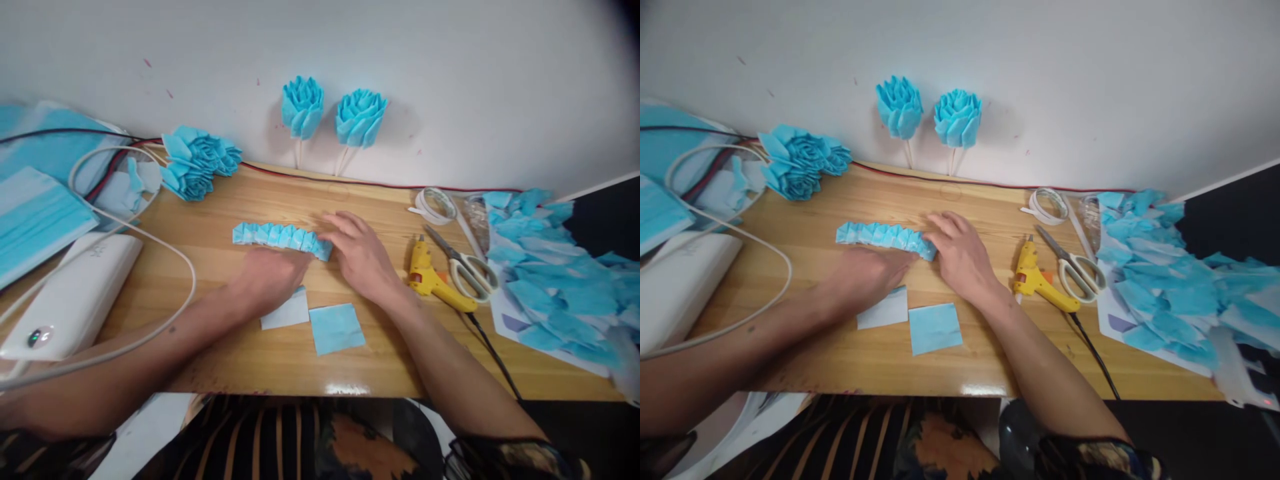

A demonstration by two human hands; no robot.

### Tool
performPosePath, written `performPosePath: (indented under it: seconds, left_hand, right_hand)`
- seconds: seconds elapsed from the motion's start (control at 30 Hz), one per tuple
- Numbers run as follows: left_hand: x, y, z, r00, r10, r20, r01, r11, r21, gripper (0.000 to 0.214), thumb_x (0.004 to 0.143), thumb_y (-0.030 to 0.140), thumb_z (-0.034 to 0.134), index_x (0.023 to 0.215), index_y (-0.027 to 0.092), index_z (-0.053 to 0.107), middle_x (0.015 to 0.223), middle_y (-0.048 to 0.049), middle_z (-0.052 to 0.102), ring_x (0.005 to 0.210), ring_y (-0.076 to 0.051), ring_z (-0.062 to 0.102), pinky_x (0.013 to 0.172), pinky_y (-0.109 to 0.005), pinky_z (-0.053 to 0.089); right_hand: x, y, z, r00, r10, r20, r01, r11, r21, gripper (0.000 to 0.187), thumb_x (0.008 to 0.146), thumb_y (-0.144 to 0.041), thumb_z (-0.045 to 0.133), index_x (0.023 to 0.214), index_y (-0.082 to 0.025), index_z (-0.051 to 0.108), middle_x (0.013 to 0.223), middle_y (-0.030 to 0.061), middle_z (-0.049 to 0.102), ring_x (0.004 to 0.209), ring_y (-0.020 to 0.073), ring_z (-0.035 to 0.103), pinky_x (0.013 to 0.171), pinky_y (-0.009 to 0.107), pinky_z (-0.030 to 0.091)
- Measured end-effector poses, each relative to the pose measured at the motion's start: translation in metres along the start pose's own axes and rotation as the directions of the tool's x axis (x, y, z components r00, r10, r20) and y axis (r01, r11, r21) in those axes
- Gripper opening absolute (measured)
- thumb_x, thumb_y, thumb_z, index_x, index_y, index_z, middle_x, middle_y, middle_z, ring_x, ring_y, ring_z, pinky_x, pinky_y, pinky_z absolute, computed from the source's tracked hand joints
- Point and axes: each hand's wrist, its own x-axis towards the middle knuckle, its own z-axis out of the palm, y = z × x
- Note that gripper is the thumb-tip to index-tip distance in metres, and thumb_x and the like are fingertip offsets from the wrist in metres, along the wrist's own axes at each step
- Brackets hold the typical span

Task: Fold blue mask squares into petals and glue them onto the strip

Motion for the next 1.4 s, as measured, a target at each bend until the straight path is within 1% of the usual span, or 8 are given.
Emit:
performPosePath:
  seconds: [0.23,0.47,0.67,0.83,0.97,1.1,1.23,1.4]
  left_hand:
    - [0.000,0.001,-0.001,0.997,-0.042,0.067,0.028,0.979,0.202,0.028,0.099,0.025,0.041,0.104,0.020,0.068,0.089,-0.0079,0.076,0.069,-0.022,0.067,0.056,-0.030,0.040]
    - [0.001,0.003,-0.004,0.992,-0.076,0.103,0.054,0.977,0.207,0.029,0.100,0.029,0.040,0.102,0.022,0.068,0.089,-0.0061,0.076,0.070,-0.023,0.068,0.057,-0.031,0.040]
    - [0.001,0.004,-0.006,0.984,-0.087,0.154,0.052,0.975,0.217,0.030,0.101,0.029,0.037,0.103,0.022,0.067,0.093,-0.0075,0.076,0.074,-0.026,0.069,0.059,-0.032,0.042]
    - [0.002,0.004,-0.007,0.983,-0.089,0.161,0.055,0.978,0.203,0.030,0.101,0.028,0.037,0.104,0.022,0.067,0.093,-0.0073,0.076,0.076,-0.024,0.069,0.061,-0.032,0.043]
    - [0.002,0.005,-0.008,0.982,-0.093,0.162,0.059,0.977,0.203,0.030,0.100,0.026,0.038,0.105,0.021,0.067,0.092,-0.0081,0.076,0.074,-0.023,0.069,0.061,-0.031,0.044]
    - [0.002,0.005,-0.008,0.987,-0.079,0.138,0.052,0.980,0.191,0.031,0.099,0.023,0.039,0.107,0.019,0.069,0.089,-0.0093,0.075,0.070,-0.021,0.067,0.062,-0.030,0.044]
    - [0.002,0.005,-0.006,0.985,-0.095,0.147,0.063,0.975,0.214,0.031,0.099,0.025,0.039,0.106,0.020,0.069,0.089,-0.0094,0.076,0.071,-0.024,0.069,0.060,-0.031,0.044]
    - [0.000,0.003,-0.003,0.991,-0.078,0.107,0.058,0.983,0.175,0.032,0.099,0.026,0.041,0.109,0.021,0.071,0.095,-0.0089,0.078,0.073,-0.024,0.071,0.061,-0.031,0.047]
  right_hand:
    - [-0.002,0.001,-0.005,0.997,0.049,-0.053,-0.047,0.998,0.039,0.049,0.076,0.007,0.041,0.107,-0.020,0.068,0.137,0.0109,0.061,0.133,0.0318,0.048,0.108,0.057,0.042]
    - [-0.009,0.005,-0.017,0.993,0.044,-0.105,-0.036,0.996,0.083,0.044,0.070,0.009,0.039,0.090,-0.018,0.068,0.124,0.0124,0.066,0.122,0.0284,0.055,0.104,0.051,0.046]
    - [-0.010,0.006,-0.011,0.997,0.036,-0.072,-0.028,0.994,0.104,0.040,0.077,0.007,0.041,0.080,-0.019,0.072,0.121,0.0095,0.068,0.120,0.0273,0.056,0.102,0.049,0.047]
    - [-0.009,0.007,-0.010,0.992,0.122,-0.044,-0.119,0.990,0.072,0.037,0.077,0.006,0.042,0.076,-0.017,0.072,0.117,0.0125,0.070,0.115,0.0299,0.058,0.099,0.050,0.049]
    - [-0.008,0.003,-0.011,0.990,0.088,-0.108,-0.080,0.994,0.081,0.040,0.074,0.007,0.043,0.090,-0.016,0.072,0.124,0.0131,0.067,0.120,0.0286,0.055,0.103,0.050,0.047]
    - [-0.004,-0.004,-0.002,1.000,-0.006,-0.029,0.008,0.996,0.084,0.044,0.078,0.007,0.042,0.105,-0.015,0.070,0.136,0.0151,0.060,0.130,0.0289,0.048,0.107,0.051,0.045]
    - [0.000,-0.004,0.004,0.999,0.036,-0.001,-0.036,0.999,0.017,0.039,0.081,0.003,0.043,0.102,-0.016,0.069,0.134,0.0157,0.062,0.129,0.0311,0.049,0.105,0.053,0.045]
    - [-0.003,0.004,-0.004,0.989,0.115,-0.094,-0.110,0.992,0.065,0.050,0.076,0.005,0.039,0.112,-0.018,0.063,0.131,0.0140,0.062,0.129,0.0294,0.051,0.108,0.053,0.042]
